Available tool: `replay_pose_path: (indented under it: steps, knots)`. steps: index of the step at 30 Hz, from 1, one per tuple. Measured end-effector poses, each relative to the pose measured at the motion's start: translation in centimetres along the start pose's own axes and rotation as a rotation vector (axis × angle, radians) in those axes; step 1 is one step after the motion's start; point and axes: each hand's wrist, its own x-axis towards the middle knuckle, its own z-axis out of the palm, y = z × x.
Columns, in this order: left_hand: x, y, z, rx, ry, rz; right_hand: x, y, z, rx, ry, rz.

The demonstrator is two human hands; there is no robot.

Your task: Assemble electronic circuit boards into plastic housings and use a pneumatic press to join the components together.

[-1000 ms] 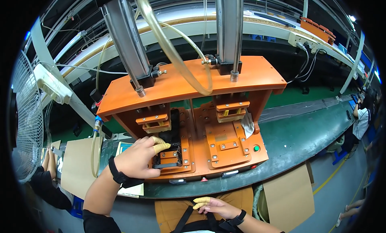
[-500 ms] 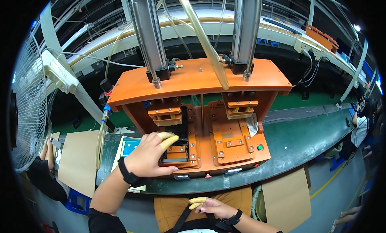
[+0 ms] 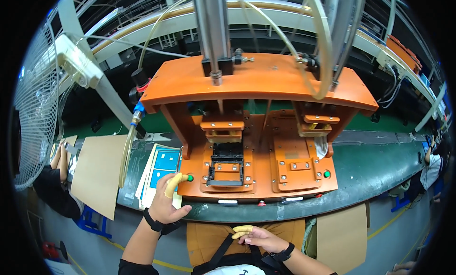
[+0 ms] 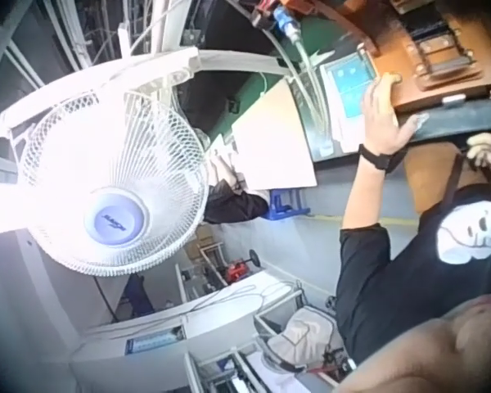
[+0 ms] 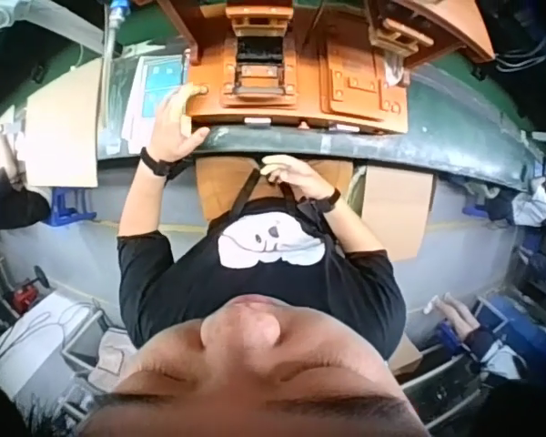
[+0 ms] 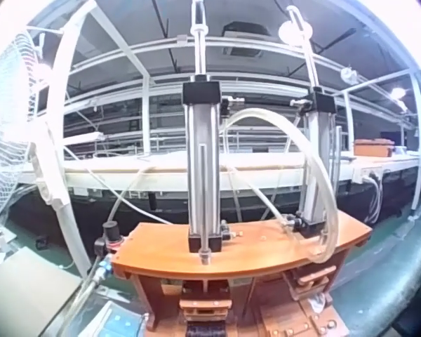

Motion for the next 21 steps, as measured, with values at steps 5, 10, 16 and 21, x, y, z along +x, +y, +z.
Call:
replay_pose_path:
  steps: [5,10,16,21]
  knots:
    - [-2.7,-2.5,0.5,-0.008,0.194,-0.131,3.3,0.0,2.0,-0.037,-0.084,0.049]
    - [-3.4,-2.9,1.7,0.181,0.112,-0.279,6.9,0.0,3.5,-0.162,-0.184,0.089]
    - [-3.3,-3.2,2.2,0.201,0.089,-0.369,10.4,-0.6,4.9,-0.223,-0.170,0.106]
    - [-3.6,-3.6,2.6,0.215,0.119,-0.375,13.6,-1.7,6.6,-0.218,-0.159,0.107]
